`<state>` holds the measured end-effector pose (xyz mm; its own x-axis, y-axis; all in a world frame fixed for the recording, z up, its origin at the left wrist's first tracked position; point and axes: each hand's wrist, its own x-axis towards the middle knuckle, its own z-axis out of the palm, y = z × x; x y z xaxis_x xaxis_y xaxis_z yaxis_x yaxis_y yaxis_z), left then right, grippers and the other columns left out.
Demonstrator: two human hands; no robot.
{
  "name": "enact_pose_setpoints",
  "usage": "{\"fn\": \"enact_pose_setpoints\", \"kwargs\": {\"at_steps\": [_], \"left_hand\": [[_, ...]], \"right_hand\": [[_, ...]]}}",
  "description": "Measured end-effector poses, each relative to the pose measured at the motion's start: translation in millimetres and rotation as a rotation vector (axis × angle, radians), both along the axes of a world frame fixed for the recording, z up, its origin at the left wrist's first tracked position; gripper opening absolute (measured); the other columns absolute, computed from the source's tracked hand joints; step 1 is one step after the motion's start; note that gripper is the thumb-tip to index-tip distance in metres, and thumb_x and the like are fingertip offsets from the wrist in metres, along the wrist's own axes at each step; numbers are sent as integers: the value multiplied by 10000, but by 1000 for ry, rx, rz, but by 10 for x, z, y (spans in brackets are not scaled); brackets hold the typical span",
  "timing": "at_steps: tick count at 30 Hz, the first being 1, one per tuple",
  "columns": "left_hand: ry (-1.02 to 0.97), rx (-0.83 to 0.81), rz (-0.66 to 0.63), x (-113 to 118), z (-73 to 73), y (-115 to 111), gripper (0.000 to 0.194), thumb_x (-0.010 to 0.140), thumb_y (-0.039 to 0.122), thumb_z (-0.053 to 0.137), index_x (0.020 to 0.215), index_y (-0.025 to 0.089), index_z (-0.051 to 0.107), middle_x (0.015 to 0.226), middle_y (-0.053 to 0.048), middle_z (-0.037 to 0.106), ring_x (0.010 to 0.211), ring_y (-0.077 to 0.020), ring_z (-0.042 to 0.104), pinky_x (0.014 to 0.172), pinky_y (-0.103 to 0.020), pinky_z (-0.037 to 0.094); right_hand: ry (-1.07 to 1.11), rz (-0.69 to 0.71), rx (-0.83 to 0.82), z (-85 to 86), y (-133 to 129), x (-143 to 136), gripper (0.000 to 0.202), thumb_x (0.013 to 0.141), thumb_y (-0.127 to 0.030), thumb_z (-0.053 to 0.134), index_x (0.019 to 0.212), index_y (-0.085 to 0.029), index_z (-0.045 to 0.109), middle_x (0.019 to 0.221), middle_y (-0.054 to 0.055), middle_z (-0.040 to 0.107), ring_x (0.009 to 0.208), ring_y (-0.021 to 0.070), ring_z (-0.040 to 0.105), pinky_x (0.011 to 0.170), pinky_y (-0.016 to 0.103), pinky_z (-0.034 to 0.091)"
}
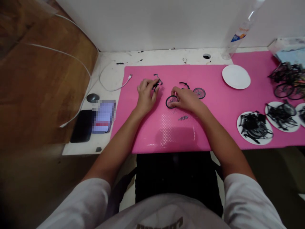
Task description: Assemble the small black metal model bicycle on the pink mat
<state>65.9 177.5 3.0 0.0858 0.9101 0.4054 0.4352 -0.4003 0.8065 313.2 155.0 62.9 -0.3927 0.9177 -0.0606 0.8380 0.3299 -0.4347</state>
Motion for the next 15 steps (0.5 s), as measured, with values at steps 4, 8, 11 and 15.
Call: {"fn": "enact_pose_setpoints", "kwargs": {"at_steps": [4,8,11,15], "left_hand": [[25,-5,-28,-28,-21,30,633,1004,822,619,1339,304,758,1326,-152,671,1357,-403,548,1190,-612,325],[47,10,3,-32,5,16,641,1045,819,559,1298,266,761,1360,-148,640,1352,-349,531,1178,-569,302],[48,-56,-27,-16,41,-9,544,1064,742,598,1242,257,769,1271,-129,650,1384,-349,498,1185,-557,297],[67,-45,-28,2,24,-8,246,1044,419,696,1226,279,784,1249,-121,672,1268,-329,590,1147,-548,373]], "right_hand": [[82,-1,97,-13,7,-8,299,1047,-560,709,1107,-268,731,960,86,777,824,267,641,720,354,388],[211,-46,250,-95,2,-44,269,1096,-480,629,1188,-264,761,1036,98,792,886,274,669,827,386,478],[305,-55,349,-186,-19,-88,297,1112,-442,582,1242,-260,778,1109,115,804,922,278,690,870,412,524],[364,0,417,-281,-39,-134,339,1122,-441,558,1263,-247,797,1132,133,809,947,281,713,875,424,550]]}}
